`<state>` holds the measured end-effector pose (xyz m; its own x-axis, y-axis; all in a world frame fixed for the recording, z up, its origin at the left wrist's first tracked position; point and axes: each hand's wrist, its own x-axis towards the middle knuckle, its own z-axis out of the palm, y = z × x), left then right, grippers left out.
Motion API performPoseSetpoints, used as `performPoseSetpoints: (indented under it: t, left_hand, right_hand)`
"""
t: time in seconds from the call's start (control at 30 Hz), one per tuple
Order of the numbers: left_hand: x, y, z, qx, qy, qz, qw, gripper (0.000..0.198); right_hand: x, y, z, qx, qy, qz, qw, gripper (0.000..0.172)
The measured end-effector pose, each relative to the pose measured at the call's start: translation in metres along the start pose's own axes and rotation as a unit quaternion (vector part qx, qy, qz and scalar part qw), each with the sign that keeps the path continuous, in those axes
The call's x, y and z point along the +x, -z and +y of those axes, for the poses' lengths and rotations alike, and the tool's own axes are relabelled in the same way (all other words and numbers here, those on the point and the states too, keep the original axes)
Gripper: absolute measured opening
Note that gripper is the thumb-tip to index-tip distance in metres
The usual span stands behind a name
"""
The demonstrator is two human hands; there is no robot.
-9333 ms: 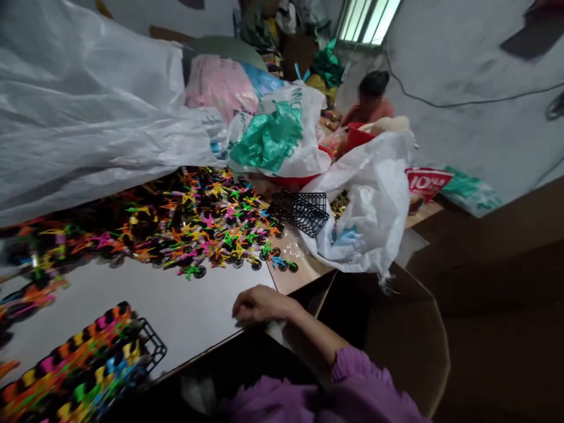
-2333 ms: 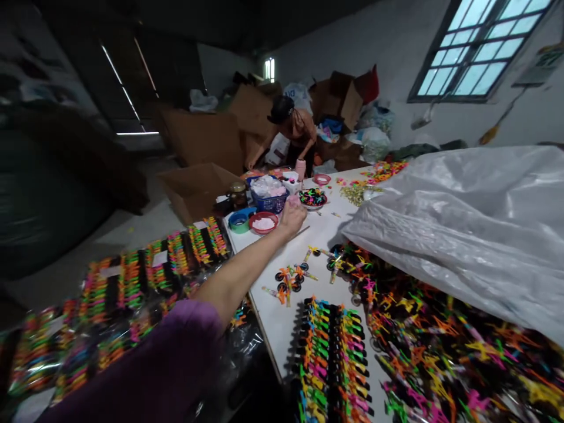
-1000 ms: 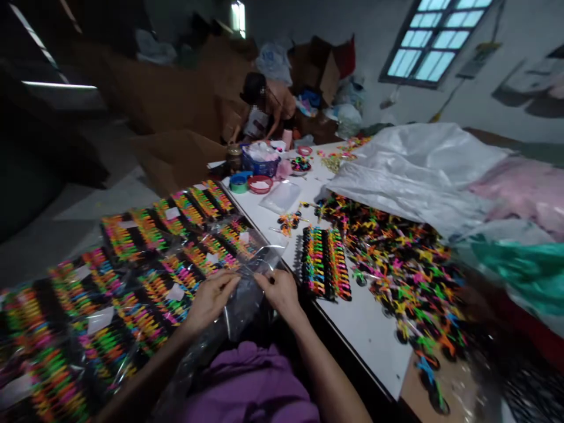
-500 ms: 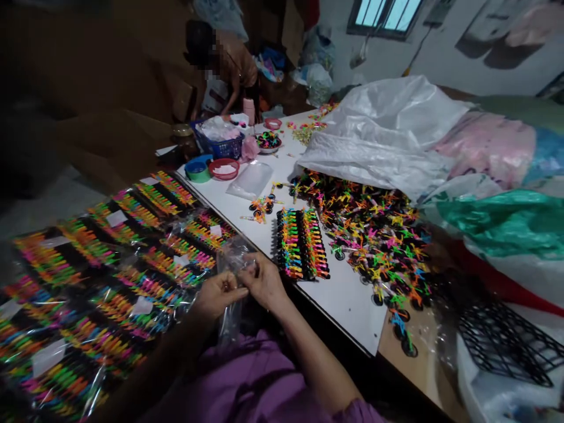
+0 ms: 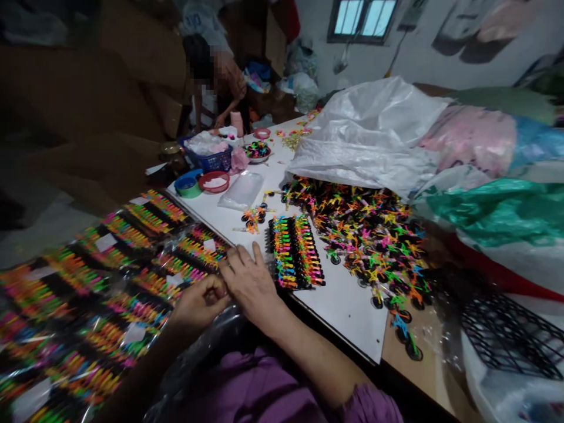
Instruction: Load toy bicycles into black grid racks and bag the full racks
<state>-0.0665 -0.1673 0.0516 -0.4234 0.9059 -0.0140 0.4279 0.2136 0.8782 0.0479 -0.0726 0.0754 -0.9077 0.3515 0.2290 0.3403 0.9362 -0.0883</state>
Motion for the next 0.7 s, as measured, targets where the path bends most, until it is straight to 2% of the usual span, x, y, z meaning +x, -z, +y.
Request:
performPoseSetpoints:
  t: [0.07,0.1,0.2,0.27,0.33,0.37,0.43,0.5,0.53,0.6,0.63,0.7]
  left_hand:
    - [-0.007,-0.004,-0.002,0.049,-0.012,-0.010,0.999,0.010]
    - [-0.009,-0.004,-0.007,0.068,-0.014,-0.011,0.998,0.008]
    - [-0.012,0.008,-0.033,0.124,-0.008,-0.030,0.992,0.021]
    - [-0.008,0.026,-0.048,0.157,0.012,-0.045,0.987,0.016]
    - [0.001,0.050,-0.052,0.160,0.061,-0.005,0.985,0.014]
    - [0.006,0.063,-0.048,0.131,0.093,0.039,0.986,0.014]
    - [0.021,0.084,-0.029,0.006,0.152,0.148,0.977,0.015]
    - [0.041,0.097,-0.002,-0.155,0.162,0.224,0.948,0.020]
    - [0.054,0.099,0.012,-0.210,0.142,0.223,0.941,0.022]
    - [0.084,0.095,0.036,-0.269,0.082,0.165,0.945,0.021]
    - [0.101,0.091,0.045,-0.254,0.042,0.129,0.958,0.020]
    - [0.139,0.081,0.058,-0.138,-0.065,0.084,0.985,0.025]
  right_hand:
    - [0.005,-0.002,0.007,-0.012,0.037,-0.076,0.996,0.017]
    - [0.006,-0.002,0.010,-0.015,0.041,-0.092,0.995,0.012]
    - [0.012,0.007,0.011,-0.025,0.041,-0.056,0.997,0.008]
    - [0.017,0.017,0.007,-0.039,0.056,-0.022,0.997,0.008]
    - [0.023,0.023,0.007,-0.056,0.064,0.001,0.996,0.010]
    - [0.027,0.023,0.009,-0.062,0.062,0.012,0.996,0.010]
    - [0.037,0.014,0.022,-0.060,0.052,0.015,0.997,0.010]
    - [0.052,0.000,0.048,-0.025,0.030,-0.017,0.999,0.011]
    - [0.062,-0.006,0.066,0.005,0.007,-0.037,0.999,0.012]
    - [0.086,-0.011,0.109,0.077,-0.075,-0.041,0.993,0.019]
    - [0.098,-0.007,0.132,0.114,-0.131,-0.018,0.985,0.026]
    - [0.122,0.014,0.177,0.190,-0.220,0.077,0.954,0.035]
